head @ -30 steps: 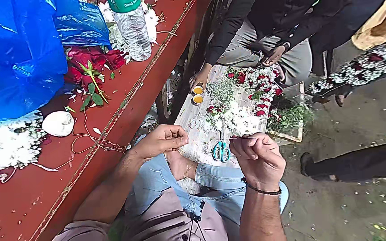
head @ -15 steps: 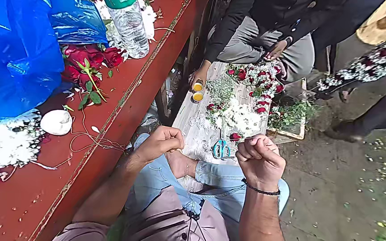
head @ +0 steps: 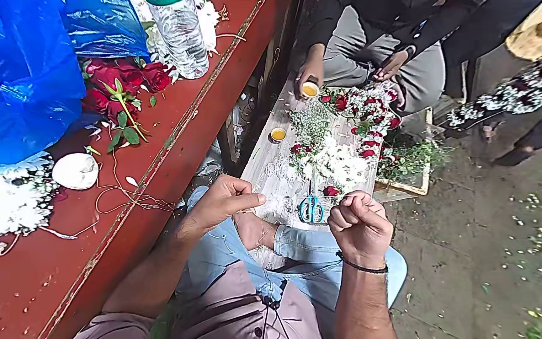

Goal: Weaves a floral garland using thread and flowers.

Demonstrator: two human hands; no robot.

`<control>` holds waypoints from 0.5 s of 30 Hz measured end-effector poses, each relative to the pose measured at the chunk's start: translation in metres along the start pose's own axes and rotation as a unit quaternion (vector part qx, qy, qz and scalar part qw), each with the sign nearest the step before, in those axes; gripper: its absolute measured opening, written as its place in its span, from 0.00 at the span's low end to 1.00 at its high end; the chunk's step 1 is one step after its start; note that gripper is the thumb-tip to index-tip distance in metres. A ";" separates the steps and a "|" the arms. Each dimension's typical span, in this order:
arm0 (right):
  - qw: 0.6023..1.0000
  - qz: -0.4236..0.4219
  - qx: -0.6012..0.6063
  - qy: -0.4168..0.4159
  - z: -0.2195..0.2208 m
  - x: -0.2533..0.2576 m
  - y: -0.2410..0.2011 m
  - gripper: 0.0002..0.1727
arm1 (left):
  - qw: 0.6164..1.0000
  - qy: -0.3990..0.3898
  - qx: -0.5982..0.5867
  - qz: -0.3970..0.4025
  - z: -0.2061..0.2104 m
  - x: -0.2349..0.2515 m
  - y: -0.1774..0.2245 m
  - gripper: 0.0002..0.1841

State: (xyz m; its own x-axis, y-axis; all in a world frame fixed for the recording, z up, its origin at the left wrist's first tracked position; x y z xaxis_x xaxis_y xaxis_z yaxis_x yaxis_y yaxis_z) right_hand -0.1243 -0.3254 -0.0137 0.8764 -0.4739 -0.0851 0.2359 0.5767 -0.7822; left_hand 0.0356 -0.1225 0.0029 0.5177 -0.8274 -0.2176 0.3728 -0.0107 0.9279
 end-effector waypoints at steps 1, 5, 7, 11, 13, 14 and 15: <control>1.000 0.002 0.001 0.012 -0.005 0.001 0.002 0.09 | 1.000 -0.007 -0.018 -0.003 0.001 -0.001 0.000 0.18; 0.998 0.018 0.014 0.061 -0.028 0.004 0.017 0.12 | 0.994 -0.059 -0.089 -0.028 0.009 -0.004 -0.003 0.19; 0.997 0.028 0.023 0.073 -0.033 0.004 0.026 0.13 | 0.994 -0.054 -0.094 -0.028 0.011 -0.005 -0.001 0.18; 0.996 0.041 0.032 0.075 -0.035 0.001 0.036 0.13 | 0.996 -0.027 -0.083 -0.024 0.008 -0.004 -0.001 0.12; 0.996 0.040 0.032 0.073 -0.035 -0.001 0.037 0.13 | 0.997 -0.026 -0.075 -0.022 0.007 -0.005 -0.002 0.12; 0.996 0.039 0.031 0.073 -0.036 -0.001 0.037 0.13 | 0.997 -0.030 -0.072 -0.021 0.007 -0.005 -0.002 0.12; 0.996 0.039 0.030 0.073 -0.036 -0.002 0.037 0.12 | 0.997 -0.032 -0.067 -0.021 0.008 -0.005 -0.004 0.13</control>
State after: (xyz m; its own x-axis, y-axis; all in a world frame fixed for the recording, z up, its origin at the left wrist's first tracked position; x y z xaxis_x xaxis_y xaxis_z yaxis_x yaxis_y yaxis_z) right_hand -0.1325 -0.3274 -0.0648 0.8233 -0.5161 -0.2361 0.1982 0.6512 -0.7325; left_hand 0.0257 -0.1228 0.0030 0.4500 -0.8624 -0.2321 0.4948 0.0244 0.8686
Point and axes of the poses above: each hand's wrist, its own x-axis towards the middle knuckle, its own z-axis out of the palm, y = z × x, the point moved 10 cm from there along x, towards the middle knuckle, and after that the axes turned 8 degrees about -x, right-handed, at the moved point
